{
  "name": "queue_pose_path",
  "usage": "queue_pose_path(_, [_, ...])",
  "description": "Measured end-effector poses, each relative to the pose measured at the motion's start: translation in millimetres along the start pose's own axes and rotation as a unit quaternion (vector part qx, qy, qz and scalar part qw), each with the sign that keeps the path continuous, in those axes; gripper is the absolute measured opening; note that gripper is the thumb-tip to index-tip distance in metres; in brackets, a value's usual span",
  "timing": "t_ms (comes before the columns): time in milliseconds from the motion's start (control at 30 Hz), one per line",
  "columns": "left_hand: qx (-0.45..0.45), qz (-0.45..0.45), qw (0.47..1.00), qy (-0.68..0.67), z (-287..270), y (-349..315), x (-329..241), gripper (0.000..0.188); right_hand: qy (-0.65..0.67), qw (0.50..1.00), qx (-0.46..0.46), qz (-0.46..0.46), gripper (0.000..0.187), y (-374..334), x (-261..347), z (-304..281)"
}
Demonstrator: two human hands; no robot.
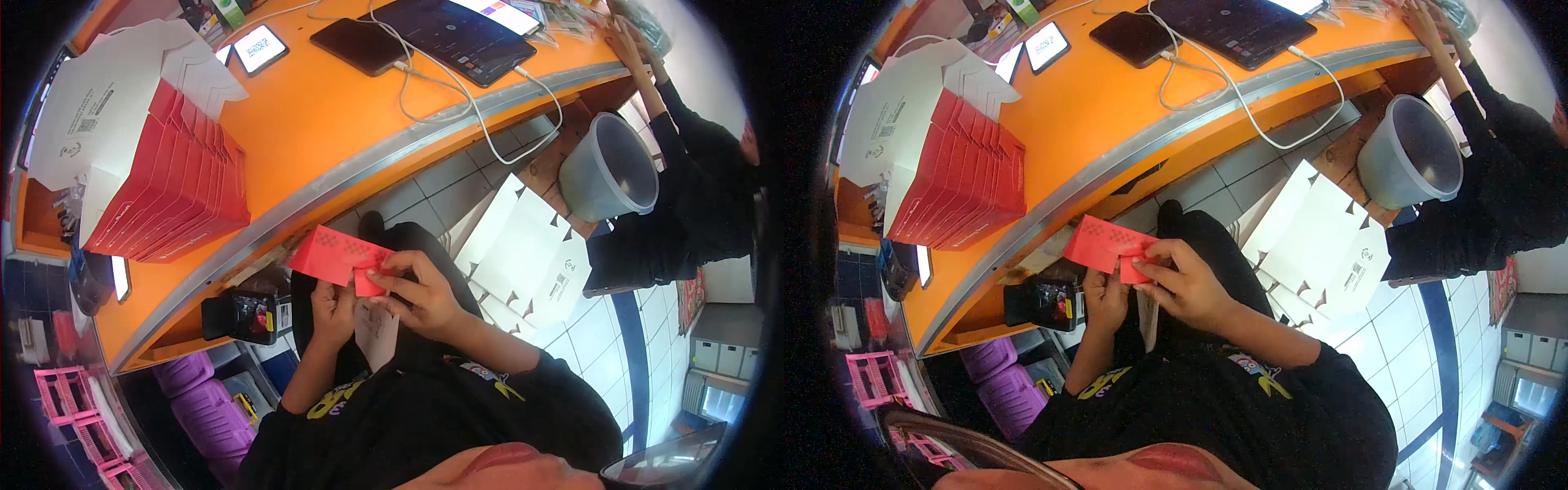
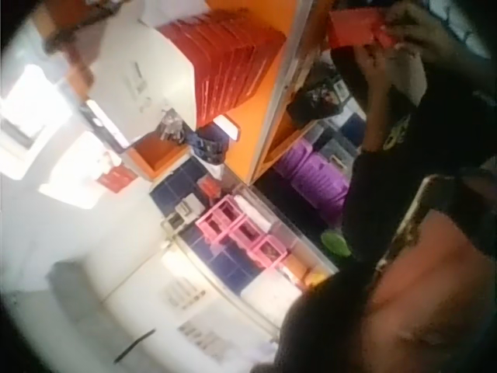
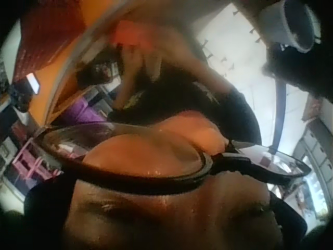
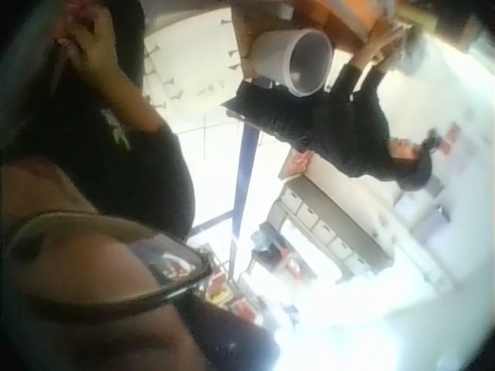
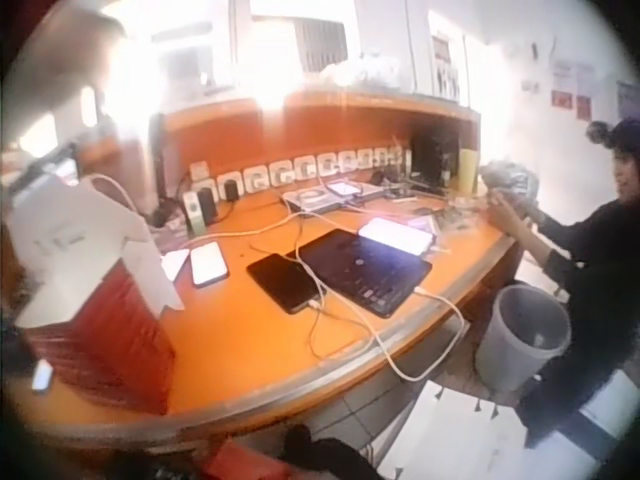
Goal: The person folds and assembles cardboard food boxes by hand, stacking each finished box onto a pile on a counter.
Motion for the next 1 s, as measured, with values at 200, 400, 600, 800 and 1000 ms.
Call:
queue_pose_path(200, [0.041, -0.008, 0.994, -0.101, 24, -5, 13, 0.024, -0.004, 1.000, 0.017, 0.001, 0.034, -11, -15, 5])
queue_pose_path(400, [0.090, -0.044, 0.995, 0.000, 32, 1, 11, 0.021, 0.084, 0.995, 0.048, 0.036, 0.018, -21, -33, -3])
queue_pose_path(600, [0.296, 0.086, 0.858, 0.411, 79, -19, 30, 0.033, 0.069, 0.951, -0.212, 0.213, 0.039, -18, -80, -66])
queue_pose_path(800, [0.294, 0.133, 0.826, 0.462, 86, -38, 62, 0.045, -0.290, 0.932, -0.208, -0.062, 0.039, 58, -61, -177])
queue_pose_path(1000, [0.285, 0.167, 0.815, 0.476, 98, -29, 57, 0.045, -0.454, 0.886, -0.051, -0.077, 0.027, 133, -124, -206])
Point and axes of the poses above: each hand's wrist, its own y-axis towards the middle knuckle, its own z-axis out of the palm, x = y × z, the point moved 8 cm from there along y, towards the middle knuckle, and after that the axes turned 8 degrees about -z, right-handed, at the moved point
